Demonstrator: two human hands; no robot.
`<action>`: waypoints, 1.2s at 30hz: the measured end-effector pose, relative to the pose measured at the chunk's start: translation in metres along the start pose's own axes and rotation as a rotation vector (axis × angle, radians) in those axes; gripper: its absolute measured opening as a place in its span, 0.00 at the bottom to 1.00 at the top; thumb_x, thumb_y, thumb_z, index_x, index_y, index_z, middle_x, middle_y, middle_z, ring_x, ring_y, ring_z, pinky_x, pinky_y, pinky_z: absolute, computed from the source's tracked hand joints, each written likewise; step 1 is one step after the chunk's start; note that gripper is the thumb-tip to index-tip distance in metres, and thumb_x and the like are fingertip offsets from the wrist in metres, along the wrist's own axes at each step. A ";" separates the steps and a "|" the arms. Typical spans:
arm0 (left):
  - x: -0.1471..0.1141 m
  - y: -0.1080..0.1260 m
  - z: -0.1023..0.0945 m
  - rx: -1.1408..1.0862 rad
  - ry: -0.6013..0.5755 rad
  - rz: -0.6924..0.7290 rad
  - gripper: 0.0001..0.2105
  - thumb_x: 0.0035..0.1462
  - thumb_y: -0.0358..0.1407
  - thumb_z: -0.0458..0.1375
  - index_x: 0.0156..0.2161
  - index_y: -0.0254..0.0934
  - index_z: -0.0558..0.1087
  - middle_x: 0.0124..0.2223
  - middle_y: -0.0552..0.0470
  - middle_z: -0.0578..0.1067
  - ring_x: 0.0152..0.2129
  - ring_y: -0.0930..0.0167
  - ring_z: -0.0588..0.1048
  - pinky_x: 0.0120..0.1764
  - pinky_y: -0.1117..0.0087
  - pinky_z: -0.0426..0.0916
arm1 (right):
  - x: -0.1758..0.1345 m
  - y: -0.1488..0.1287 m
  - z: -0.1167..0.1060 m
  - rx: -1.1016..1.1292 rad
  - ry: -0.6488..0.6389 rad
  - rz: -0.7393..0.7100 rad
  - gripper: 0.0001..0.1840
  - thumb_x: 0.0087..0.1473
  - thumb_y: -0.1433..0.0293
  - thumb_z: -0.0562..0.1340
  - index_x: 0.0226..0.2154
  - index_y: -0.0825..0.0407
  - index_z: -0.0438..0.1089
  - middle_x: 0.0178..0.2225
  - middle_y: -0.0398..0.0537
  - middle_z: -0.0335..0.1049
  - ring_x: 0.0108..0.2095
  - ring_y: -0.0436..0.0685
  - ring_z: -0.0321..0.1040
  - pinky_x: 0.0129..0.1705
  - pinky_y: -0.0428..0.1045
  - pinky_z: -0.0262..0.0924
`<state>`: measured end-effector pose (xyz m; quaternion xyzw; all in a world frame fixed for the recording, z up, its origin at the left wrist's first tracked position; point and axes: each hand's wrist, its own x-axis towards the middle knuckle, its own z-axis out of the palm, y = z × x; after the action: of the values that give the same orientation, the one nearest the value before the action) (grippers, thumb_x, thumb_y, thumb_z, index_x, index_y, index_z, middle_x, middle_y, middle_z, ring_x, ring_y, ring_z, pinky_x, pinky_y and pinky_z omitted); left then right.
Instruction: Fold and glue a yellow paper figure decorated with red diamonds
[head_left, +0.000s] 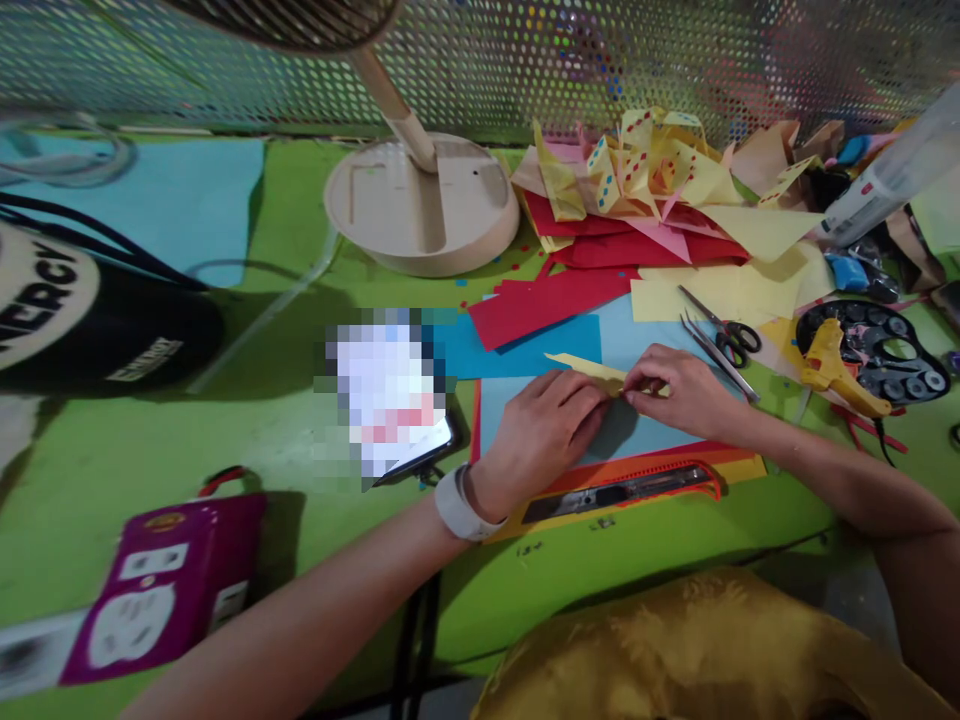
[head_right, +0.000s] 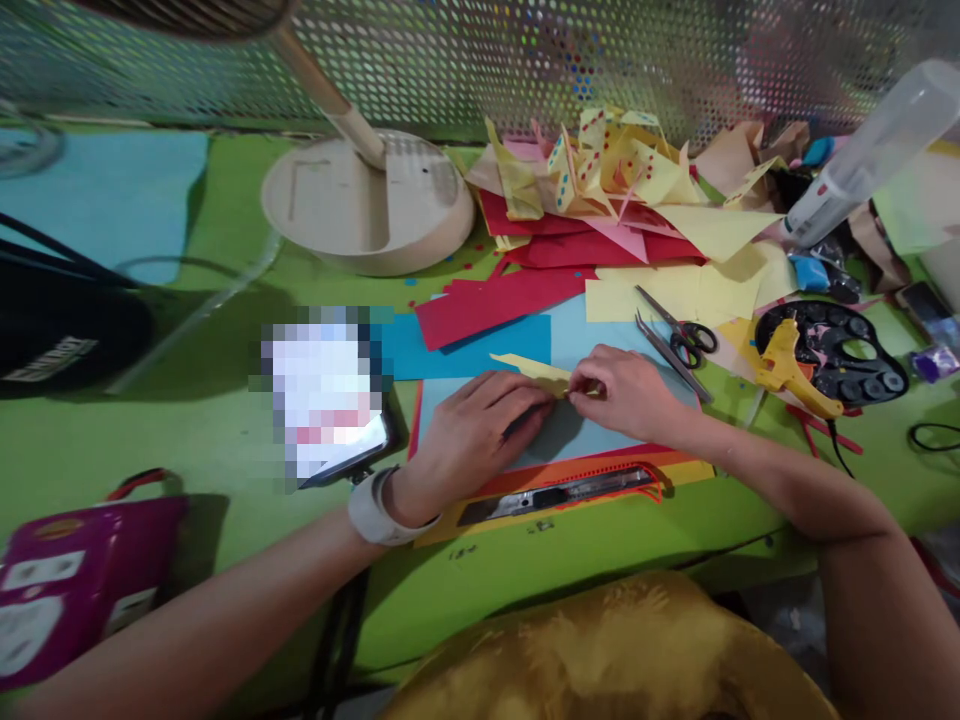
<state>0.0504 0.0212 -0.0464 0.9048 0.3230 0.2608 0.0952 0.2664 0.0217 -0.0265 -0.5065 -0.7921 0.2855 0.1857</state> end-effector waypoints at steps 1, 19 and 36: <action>-0.001 0.000 -0.001 0.010 -0.007 0.011 0.09 0.66 0.32 0.51 0.39 0.34 0.73 0.38 0.45 0.77 0.34 0.64 0.75 0.36 0.62 0.73 | 0.000 0.000 0.000 -0.002 -0.006 0.001 0.02 0.54 0.74 0.63 0.32 0.53 0.73 0.32 0.45 0.69 0.31 0.50 0.66 0.36 0.47 0.59; -0.005 0.000 -0.012 0.123 -0.038 0.217 0.10 0.65 0.29 0.51 0.37 0.33 0.75 0.37 0.45 0.79 0.34 0.65 0.77 0.35 0.64 0.75 | 0.001 -0.003 0.002 0.045 -0.029 0.063 0.04 0.56 0.72 0.65 0.35 0.50 0.77 0.32 0.43 0.70 0.33 0.49 0.66 0.36 0.47 0.55; 0.006 0.004 0.003 -0.133 0.007 -0.131 0.07 0.65 0.34 0.53 0.41 0.36 0.73 0.38 0.45 0.76 0.36 0.64 0.75 0.38 0.62 0.72 | 0.002 0.000 0.005 0.047 -0.003 0.052 0.07 0.53 0.73 0.64 0.34 0.51 0.79 0.32 0.45 0.74 0.31 0.50 0.69 0.37 0.48 0.58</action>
<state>0.0576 0.0217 -0.0451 0.8725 0.3637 0.2780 0.1710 0.2626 0.0222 -0.0308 -0.5220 -0.7721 0.3094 0.1888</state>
